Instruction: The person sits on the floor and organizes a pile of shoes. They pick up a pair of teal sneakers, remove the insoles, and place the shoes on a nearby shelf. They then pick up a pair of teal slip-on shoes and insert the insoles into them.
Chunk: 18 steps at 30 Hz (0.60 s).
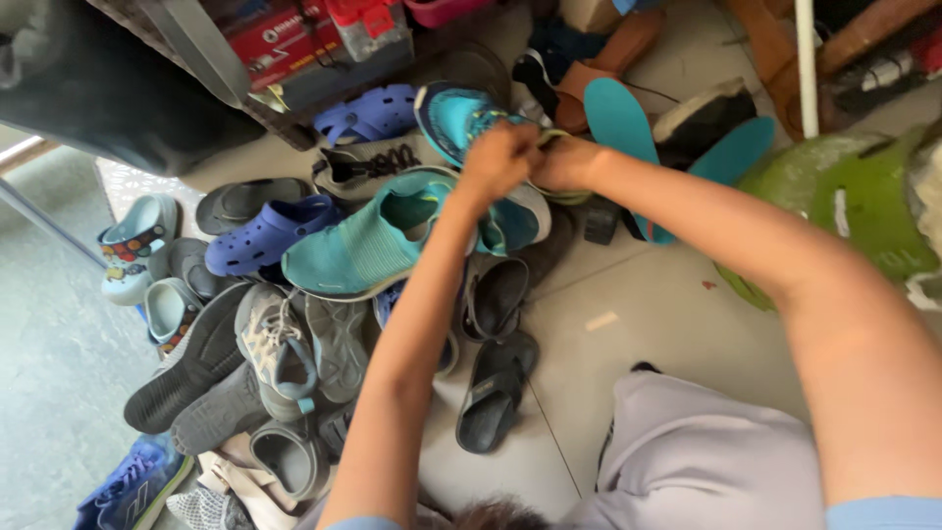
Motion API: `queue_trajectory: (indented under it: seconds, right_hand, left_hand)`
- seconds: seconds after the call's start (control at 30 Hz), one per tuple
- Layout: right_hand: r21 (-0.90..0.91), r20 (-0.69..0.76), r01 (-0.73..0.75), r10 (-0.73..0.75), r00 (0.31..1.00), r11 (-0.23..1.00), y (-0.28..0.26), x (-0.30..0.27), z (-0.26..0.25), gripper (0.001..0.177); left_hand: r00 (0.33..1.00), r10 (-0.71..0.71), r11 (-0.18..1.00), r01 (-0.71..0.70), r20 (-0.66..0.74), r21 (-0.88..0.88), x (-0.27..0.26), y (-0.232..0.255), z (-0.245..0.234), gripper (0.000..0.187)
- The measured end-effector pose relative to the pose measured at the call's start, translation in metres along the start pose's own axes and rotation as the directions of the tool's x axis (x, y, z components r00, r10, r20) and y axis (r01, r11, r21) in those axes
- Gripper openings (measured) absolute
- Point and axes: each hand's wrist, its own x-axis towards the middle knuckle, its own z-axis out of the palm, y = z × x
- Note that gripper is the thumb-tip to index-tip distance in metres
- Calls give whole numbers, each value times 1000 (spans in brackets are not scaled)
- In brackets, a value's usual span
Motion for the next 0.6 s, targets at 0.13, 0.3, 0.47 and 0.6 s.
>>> queue_trajectory:
  seconds: [0.13, 0.3, 0.47, 0.6]
  right_hand:
    - [-7, -100, 11, -11, 995, 1000, 20, 54, 37, 33]
    - [18, -209, 53, -48, 977, 998, 27, 93, 52, 34]
    - [42, -286, 77, -61, 956, 996, 30, 101, 41, 35]
    - [54, -317, 94, -72, 946, 994, 29, 94, 39, 36]
  left_hand:
    - [993, 116, 991, -115, 20, -74, 9, -8, 10, 14]
    - [993, 106, 976, -95, 48, -197, 8, -29, 23, 20]
    - [998, 57, 965, -45, 40, -258, 6, -42, 25, 26]
    - [999, 14, 962, -3, 41, -273, 6, -41, 31, 29]
